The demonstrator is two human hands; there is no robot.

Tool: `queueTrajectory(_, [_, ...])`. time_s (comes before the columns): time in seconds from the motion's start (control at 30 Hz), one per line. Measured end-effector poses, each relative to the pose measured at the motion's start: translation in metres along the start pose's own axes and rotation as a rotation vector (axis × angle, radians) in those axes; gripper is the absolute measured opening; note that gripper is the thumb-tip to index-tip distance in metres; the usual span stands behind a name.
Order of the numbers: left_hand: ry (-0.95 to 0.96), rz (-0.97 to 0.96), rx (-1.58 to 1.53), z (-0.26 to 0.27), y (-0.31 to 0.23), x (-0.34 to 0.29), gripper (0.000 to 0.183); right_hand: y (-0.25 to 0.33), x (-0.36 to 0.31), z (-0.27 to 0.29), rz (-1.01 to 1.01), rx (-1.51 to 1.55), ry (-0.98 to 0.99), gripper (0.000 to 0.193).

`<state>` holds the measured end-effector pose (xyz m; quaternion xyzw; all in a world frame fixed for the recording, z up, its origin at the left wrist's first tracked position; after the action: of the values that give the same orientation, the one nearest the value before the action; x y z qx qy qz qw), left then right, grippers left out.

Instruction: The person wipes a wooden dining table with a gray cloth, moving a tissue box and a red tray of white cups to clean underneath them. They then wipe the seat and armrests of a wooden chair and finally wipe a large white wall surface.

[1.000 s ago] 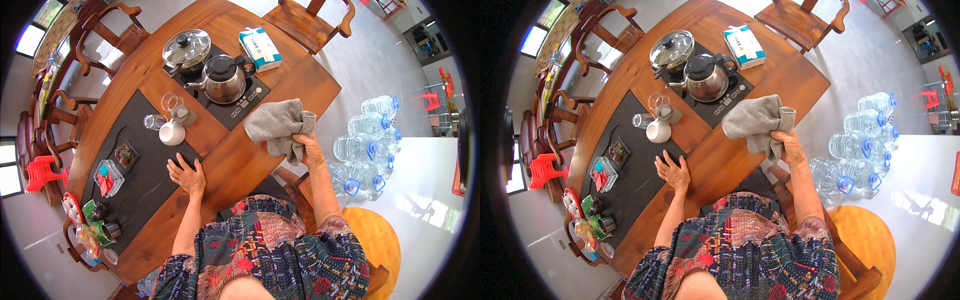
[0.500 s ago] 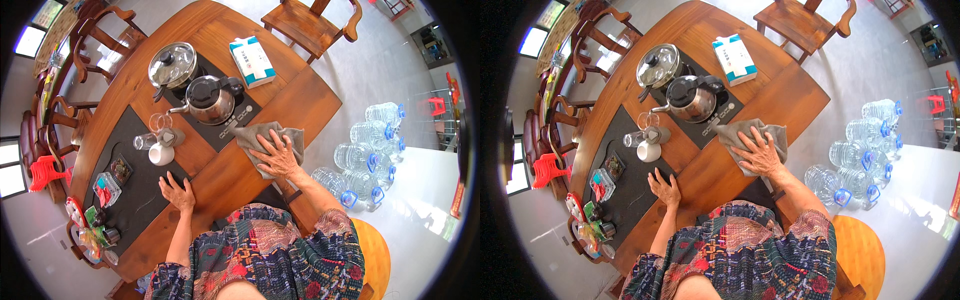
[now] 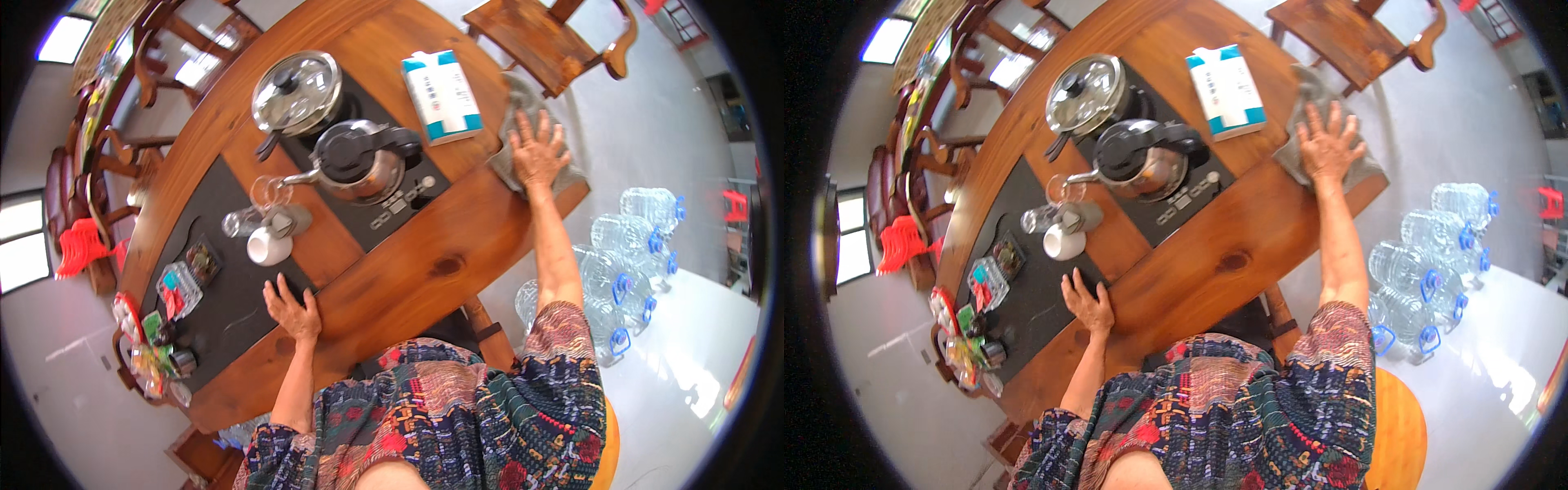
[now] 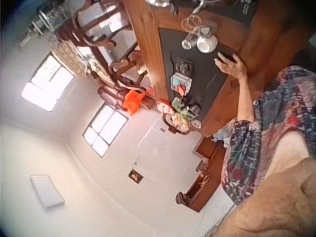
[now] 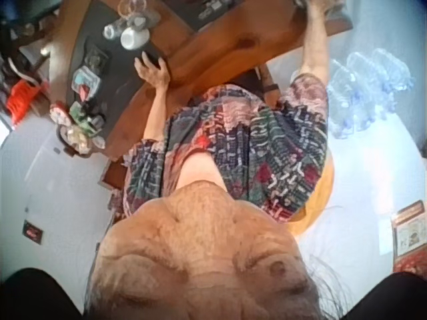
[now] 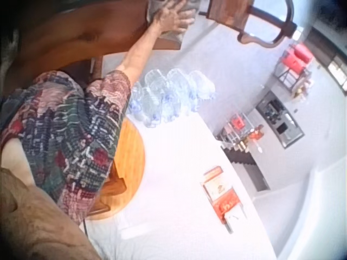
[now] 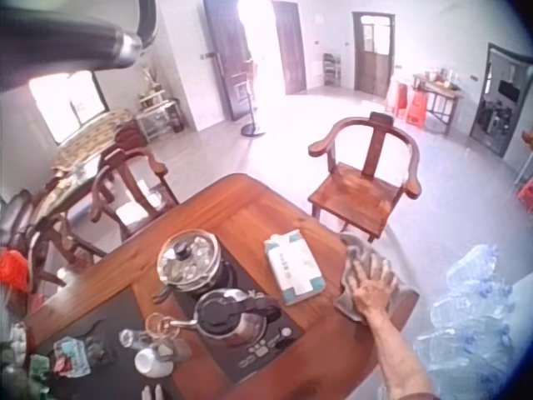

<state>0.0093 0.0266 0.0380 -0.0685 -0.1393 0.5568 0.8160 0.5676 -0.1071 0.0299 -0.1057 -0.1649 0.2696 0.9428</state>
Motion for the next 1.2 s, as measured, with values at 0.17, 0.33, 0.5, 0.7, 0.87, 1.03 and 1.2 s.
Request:
queueTrajectory(0.17, [-0.027, 0.013, -0.025, 0.003, 0.002, 0.006, 0.067, -0.004, -0.020, -0.001, -0.127, -0.013, -0.001, 0.050])
queueTrajectory(0.33, [-0.014, 0.039, -0.032, 0.005, 0.011, 0.004, 0.068, 0.035, -0.118, 0.050, -0.014, -0.059, -0.057, 0.049])
queueTrajectory(0.5, [-0.024, 0.047, -0.056, 0.004, 0.014, 0.006, 0.068, 0.119, -0.222, 0.107, 0.253, 0.064, 0.006, 0.059])
queueTrajectory(0.7, [-0.048, 0.010, -0.268, 0.014, 0.018, 0.009, 0.066, 0.218, -0.289, 0.167, 0.518, 0.308, -0.042, 0.057])
queueTrajectory(0.87, [-0.006, 0.113, -0.674, 0.003, 0.054, 0.005, 0.067, 0.289, -0.360, 0.217, 0.846, 0.583, -0.210, 0.033])
queueTrajectory(1.03, [-0.171, 0.200, -0.536, 0.033, 0.113, 0.016, 0.052, 0.377, -0.449, 0.240, 1.356, 0.759, -0.357, 0.040])
queueTrajectory(1.2, [-0.257, 0.222, -0.429, 0.085, 0.125, 0.004, 0.049, 0.424, -0.494, 0.270, 1.680, 0.797, -0.087, 0.050])
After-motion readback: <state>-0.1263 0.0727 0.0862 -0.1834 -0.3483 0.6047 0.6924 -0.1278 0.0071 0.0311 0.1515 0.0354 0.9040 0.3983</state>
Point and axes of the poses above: each hand's wrist, its own x-axis towards the middle knuckle, its own z-axis out of the back of the hand, y = z × x, the point moved 9 cm from there along x, towards the middle knuckle, and after that the axes turned 8 degrees about -x, right-handed, at the moved point
